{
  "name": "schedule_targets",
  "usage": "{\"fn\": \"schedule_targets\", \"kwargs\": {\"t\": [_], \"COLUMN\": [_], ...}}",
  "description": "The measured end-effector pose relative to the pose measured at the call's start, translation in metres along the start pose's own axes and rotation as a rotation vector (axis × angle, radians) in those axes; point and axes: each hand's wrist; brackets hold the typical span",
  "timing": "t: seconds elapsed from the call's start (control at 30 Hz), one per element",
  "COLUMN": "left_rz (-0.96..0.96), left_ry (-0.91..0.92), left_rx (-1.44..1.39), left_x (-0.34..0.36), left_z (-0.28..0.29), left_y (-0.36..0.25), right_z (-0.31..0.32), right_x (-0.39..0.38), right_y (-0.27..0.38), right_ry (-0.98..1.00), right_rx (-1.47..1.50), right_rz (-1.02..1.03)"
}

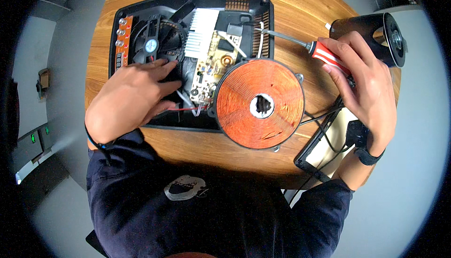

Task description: The person disassembles an electronic device on a wooden table, removes a copper coil and a fan, and uses a screwdriver to adjust internal components. They repeatedly handle the coil and fan, repositioning them within the device casing.

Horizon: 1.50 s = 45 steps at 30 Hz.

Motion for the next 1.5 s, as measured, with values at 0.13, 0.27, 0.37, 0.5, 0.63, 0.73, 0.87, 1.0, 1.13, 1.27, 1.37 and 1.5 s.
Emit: {"fn": "schedule_targets", "kwargs": {"t": [0.13,0.27,0.37,0.5,0.63,0.73,0.87,1.0,1.13,1.27,1.37,1.5], "left_rz": [-0.003,-0.038,-0.039,-0.053,-0.117,-0.146,-0.174,-0.188,-0.167,-0.146,-0.135,-0.132], "left_ry": [0.053,-0.024,-0.044,0.017,0.016,-0.034,-0.092,-0.105,-0.092,-0.098,-0.066,-0.071], "left_rx": [-0.008,0.067,0.077,0.009,-0.007,-0.021,0.086,0.154,0.179,0.093,0.123,0.178], "left_x": [-0.006,-0.007,-0.011,-0.019,-0.010,0.001,0.014,0.024,0.030,0.032,0.031,0.025], "left_z": [0.003,0.001,0.005,0.016,0.013,0.007,0.003,0.000,-0.001,-0.004,-0.008,-0.013], "left_y": [0.002,0.007,0.008,0.008,-0.003,-0.013,-0.017,-0.019,-0.022,-0.023,-0.026,-0.025], "right_z": [-0.001,0.001,0.000,-0.003,-0.006,-0.005,-0.001,-0.004,-0.007,-0.005,-0.004,-0.005], "right_x": [0.015,0.030,0.039,0.048,0.055,0.055,0.050,0.042,0.034,0.032,0.032,0.031], "right_y": [0.010,0.021,0.027,0.028,0.022,0.017,0.011,0.003,-0.001,-0.004,-0.005,-0.005], "right_ry": [0.002,0.080,0.096,0.122,0.147,0.153,0.128,0.109,0.106,0.123,0.136,0.143], "right_rx": [-0.029,-0.093,-0.116,-0.113,-0.117,-0.127,-0.130,-0.112,-0.114,-0.102,-0.109,-0.125], "right_rz": [0.071,0.131,0.171,0.215,0.259,0.260,0.283,0.276,0.252,0.251,0.252,0.221]}}
Point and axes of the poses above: each hand's wrist, its own x-axis towards the middle knuckle, its own z-axis out of the back of the hand, y = z × x, and after that the axes turned 15 degrees about x, right-handed
